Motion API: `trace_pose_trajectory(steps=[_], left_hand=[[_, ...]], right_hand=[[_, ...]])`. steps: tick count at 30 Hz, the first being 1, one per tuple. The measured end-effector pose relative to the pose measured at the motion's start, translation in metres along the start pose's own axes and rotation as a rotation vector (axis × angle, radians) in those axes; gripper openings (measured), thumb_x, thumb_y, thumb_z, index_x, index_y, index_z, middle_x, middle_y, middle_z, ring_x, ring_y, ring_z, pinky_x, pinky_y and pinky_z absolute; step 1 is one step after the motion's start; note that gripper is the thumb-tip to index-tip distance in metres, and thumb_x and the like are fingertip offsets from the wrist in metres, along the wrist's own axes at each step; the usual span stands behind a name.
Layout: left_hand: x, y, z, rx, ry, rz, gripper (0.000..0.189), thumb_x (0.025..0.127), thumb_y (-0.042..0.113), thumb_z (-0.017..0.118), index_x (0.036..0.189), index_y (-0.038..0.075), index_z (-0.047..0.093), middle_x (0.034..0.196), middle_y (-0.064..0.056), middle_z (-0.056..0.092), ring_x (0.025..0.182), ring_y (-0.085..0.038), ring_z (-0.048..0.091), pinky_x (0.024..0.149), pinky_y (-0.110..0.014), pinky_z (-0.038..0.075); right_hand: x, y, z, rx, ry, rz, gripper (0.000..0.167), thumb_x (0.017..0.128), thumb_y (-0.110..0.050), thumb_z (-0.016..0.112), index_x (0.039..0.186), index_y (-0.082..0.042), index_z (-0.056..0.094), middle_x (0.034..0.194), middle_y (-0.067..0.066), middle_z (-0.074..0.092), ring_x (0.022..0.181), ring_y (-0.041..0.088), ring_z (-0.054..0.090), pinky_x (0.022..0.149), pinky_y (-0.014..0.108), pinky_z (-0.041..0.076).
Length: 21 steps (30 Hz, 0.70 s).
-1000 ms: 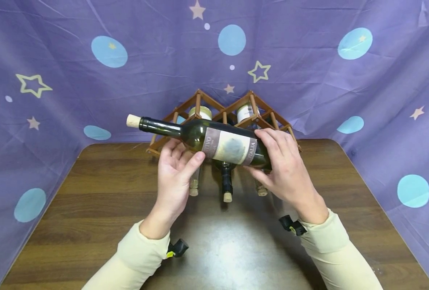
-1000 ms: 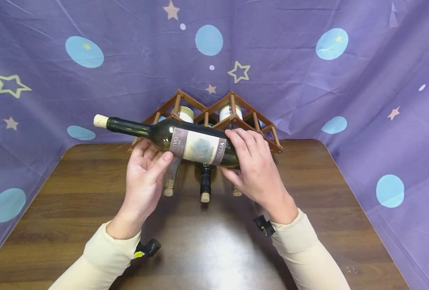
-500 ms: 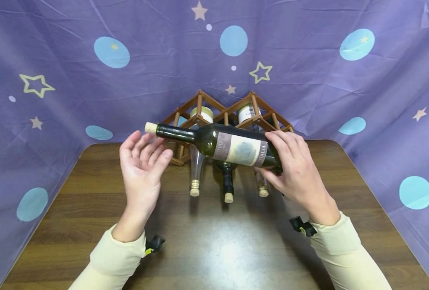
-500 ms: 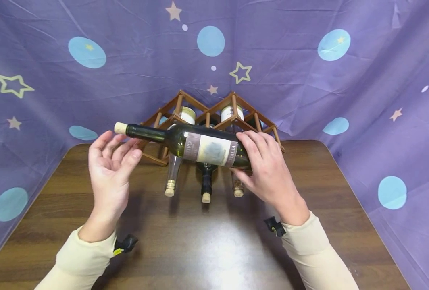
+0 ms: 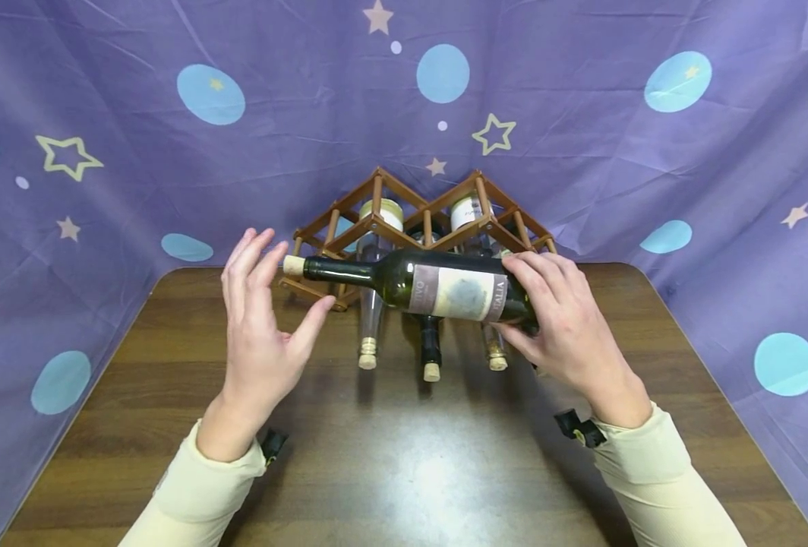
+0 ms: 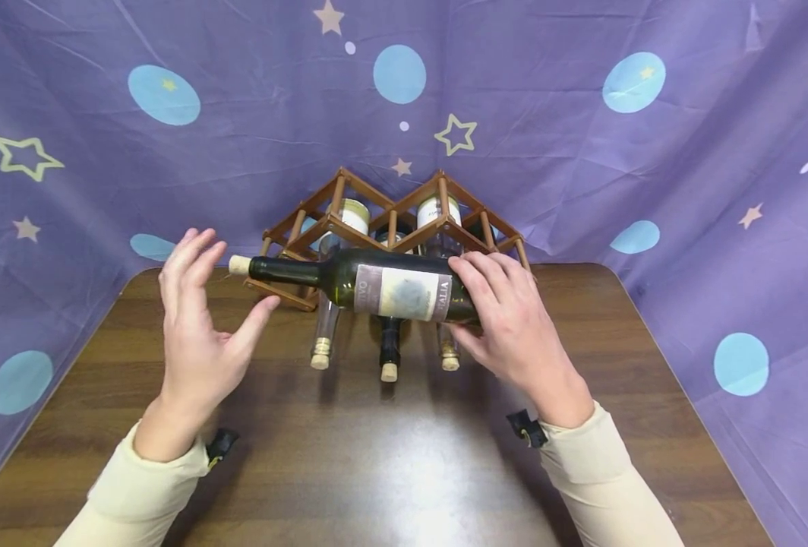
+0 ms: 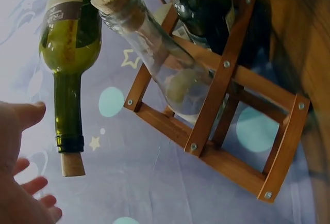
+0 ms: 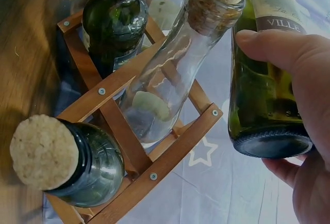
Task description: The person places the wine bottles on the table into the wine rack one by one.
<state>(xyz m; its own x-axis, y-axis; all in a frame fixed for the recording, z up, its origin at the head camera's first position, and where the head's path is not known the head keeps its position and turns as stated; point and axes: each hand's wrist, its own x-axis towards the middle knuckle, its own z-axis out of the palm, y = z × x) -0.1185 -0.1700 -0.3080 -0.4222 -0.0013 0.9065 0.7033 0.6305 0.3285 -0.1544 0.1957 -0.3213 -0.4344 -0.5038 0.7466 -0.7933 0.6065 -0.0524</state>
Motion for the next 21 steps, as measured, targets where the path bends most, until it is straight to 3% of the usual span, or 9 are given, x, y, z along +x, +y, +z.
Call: trace_pose_trajectory(steps=[5,9,16,21], left_hand=[[-0.0003,-0.0002,-0.0007,0.094,-0.145,0.131,0.060,0.107,0.039,0.063,0.143,-0.008,0.054,0.151,-0.028,0.051,0.148,-0.048,0.039,0.124,-0.058,0.027],[-0.0015,0.0004,-0.0001,0.158,-0.253,0.196,0.053,0.108,0.029,0.064,0.145,-0.007,0.054,0.152,-0.027,0.051,0.148,-0.046,0.040,0.125,-0.057,0.027],[-0.0046,0.0000,0.0036,0.207,-0.337,0.281,0.054,0.103,0.017,0.068,0.147,-0.009,0.053,0.152,-0.029,0.052,0.145,-0.048,0.044,0.125,-0.058,0.028],[-0.0063,-0.0010,0.0024,0.269,-0.403,0.288,0.055,0.101,0.015,0.068,0.149,-0.008,0.052,0.152,-0.027,0.052,0.146,-0.046,0.043,0.126,-0.057,0.027]], right_hand=[[-0.0006,-0.0006,0.0003,-0.011,-0.027,-0.006,0.092,0.069,-0.012,0.097,0.149,0.003,0.054,0.140,0.023,0.060,0.126,0.049,0.053,0.112,0.059,0.039],[-0.0006,-0.0014,0.0015,-0.018,-0.042,-0.019,0.090,0.069,-0.012,0.095,0.149,0.002,0.054,0.140,0.023,0.061,0.125,0.049,0.054,0.111,0.058,0.040],[0.0020,-0.0042,0.0028,-0.014,-0.039,-0.052,0.088,0.070,-0.012,0.094,0.148,0.002,0.055,0.138,0.022,0.062,0.124,0.048,0.056,0.110,0.058,0.042],[0.0027,-0.0071,0.0036,-0.014,-0.042,-0.076,0.087,0.071,-0.012,0.092,0.149,0.001,0.056,0.139,0.021,0.062,0.124,0.048,0.056,0.110,0.057,0.042]])
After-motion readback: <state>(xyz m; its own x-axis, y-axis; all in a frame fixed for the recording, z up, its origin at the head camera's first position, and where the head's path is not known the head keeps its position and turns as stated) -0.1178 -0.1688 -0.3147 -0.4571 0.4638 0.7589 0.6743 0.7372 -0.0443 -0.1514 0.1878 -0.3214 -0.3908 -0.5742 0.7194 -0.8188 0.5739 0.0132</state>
